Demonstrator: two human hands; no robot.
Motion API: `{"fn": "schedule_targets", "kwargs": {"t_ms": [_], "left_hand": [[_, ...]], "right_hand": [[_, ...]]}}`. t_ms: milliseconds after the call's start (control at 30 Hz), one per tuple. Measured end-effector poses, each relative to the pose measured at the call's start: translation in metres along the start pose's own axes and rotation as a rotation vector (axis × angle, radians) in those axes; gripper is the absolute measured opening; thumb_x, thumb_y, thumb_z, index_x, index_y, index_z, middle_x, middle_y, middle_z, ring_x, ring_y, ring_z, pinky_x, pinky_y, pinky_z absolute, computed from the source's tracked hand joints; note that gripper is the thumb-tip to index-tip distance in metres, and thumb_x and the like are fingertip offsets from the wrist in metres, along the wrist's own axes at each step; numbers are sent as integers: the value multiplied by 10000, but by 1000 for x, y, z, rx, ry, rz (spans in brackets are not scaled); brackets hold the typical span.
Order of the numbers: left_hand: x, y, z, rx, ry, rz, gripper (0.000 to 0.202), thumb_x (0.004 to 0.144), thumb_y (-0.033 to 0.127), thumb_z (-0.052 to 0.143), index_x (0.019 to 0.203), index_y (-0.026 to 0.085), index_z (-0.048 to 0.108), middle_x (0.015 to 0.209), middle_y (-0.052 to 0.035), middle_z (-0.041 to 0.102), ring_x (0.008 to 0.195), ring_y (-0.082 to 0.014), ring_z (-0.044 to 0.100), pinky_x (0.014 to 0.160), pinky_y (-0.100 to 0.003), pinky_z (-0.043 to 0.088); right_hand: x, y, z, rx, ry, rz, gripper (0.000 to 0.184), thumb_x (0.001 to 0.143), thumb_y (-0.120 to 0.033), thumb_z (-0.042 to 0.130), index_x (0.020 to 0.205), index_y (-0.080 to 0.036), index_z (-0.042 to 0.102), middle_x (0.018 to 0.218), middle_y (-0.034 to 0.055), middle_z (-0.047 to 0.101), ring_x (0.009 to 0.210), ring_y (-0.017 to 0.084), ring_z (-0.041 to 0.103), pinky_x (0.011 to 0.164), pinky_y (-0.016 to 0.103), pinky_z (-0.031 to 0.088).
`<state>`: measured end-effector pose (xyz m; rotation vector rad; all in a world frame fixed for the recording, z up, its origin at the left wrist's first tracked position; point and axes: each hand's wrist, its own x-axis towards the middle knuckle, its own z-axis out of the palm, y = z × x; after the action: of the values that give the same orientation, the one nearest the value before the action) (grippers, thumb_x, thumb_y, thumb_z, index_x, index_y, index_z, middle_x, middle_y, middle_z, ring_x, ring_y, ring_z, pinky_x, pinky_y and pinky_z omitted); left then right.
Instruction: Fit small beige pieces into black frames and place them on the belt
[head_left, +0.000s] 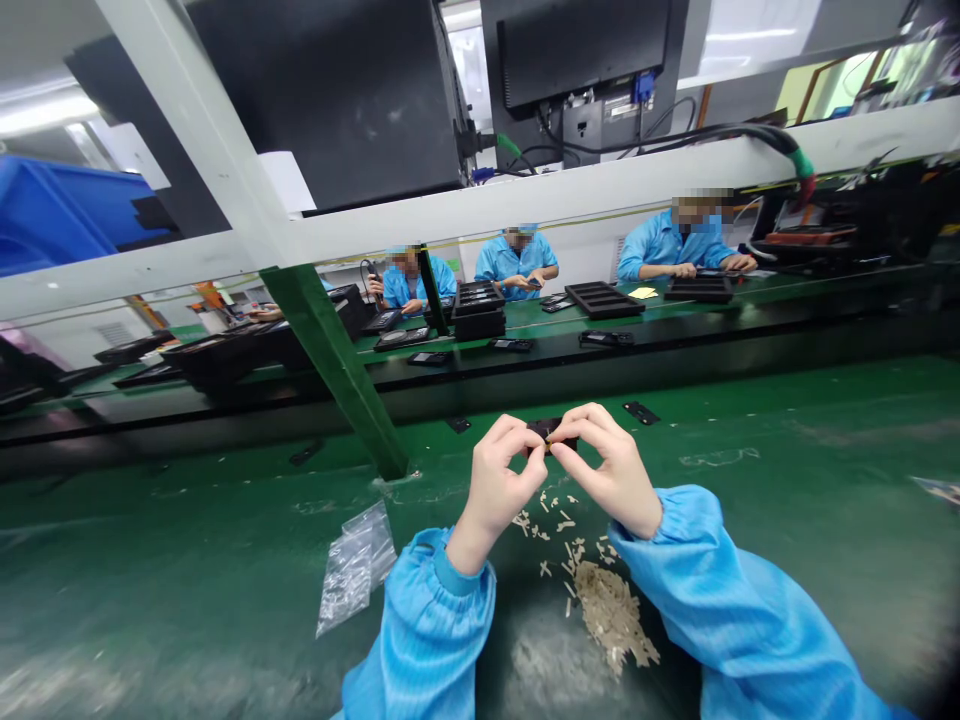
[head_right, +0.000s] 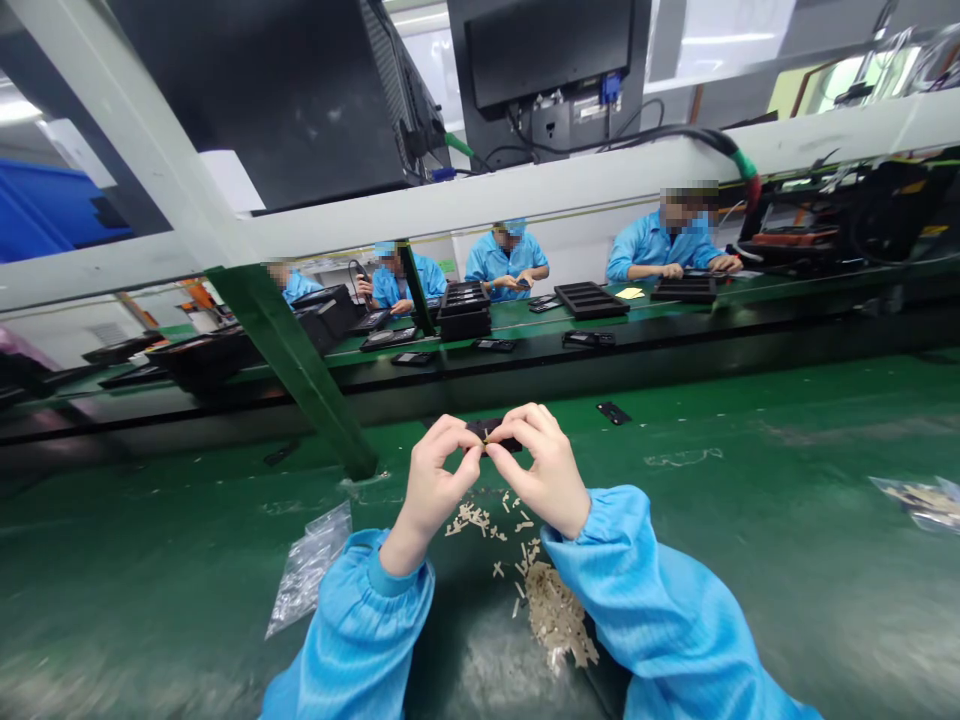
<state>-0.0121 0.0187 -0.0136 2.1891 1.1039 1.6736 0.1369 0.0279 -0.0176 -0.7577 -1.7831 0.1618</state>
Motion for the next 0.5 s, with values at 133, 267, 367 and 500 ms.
{"fn": "schedule_targets", "kwargs": {"t_ms": [133, 267, 367, 500], "left_hand": [[0, 2, -2, 28, -16, 5, 141, 716, 103, 520, 615, 194, 556, 660, 5, 504, 623, -120, 502, 588, -233, 408], [0, -2, -2, 15, -22, 20, 143, 715, 90, 520, 617, 188, 553, 666, 4, 503, 629, -119, 507, 594, -234, 406], [1, -5, -3, 5, -16, 19, 147, 717, 77, 519, 621, 185, 547, 669, 7, 495, 638, -118, 495, 603, -235, 395], [4, -9, -8, -84, 22, -63, 154, 739, 109, 513, 603, 181, 509, 659, 12, 481, 653, -125, 474, 617, -244, 380]], "right_hand": [[1, -1, -3, 3, -38, -1, 78, 830, -208, 572, 766, -201, 615, 774, 36, 560, 770, 187, 552, 717, 344, 457], [1, 0, -3, 51, -59, 12, 93, 833, -193, 565, 750, -199, 605, 771, 33, 560, 751, 176, 562, 694, 324, 456], [2, 1, -5, 53, -47, 19, 112, 827, -174, 554, 722, -198, 585, 758, 30, 561, 744, 176, 563, 686, 322, 447], [4, 0, -12, 83, 3, 25, 159, 842, -183, 514, 686, -197, 544, 742, 28, 545, 725, 173, 551, 661, 316, 433]]}}
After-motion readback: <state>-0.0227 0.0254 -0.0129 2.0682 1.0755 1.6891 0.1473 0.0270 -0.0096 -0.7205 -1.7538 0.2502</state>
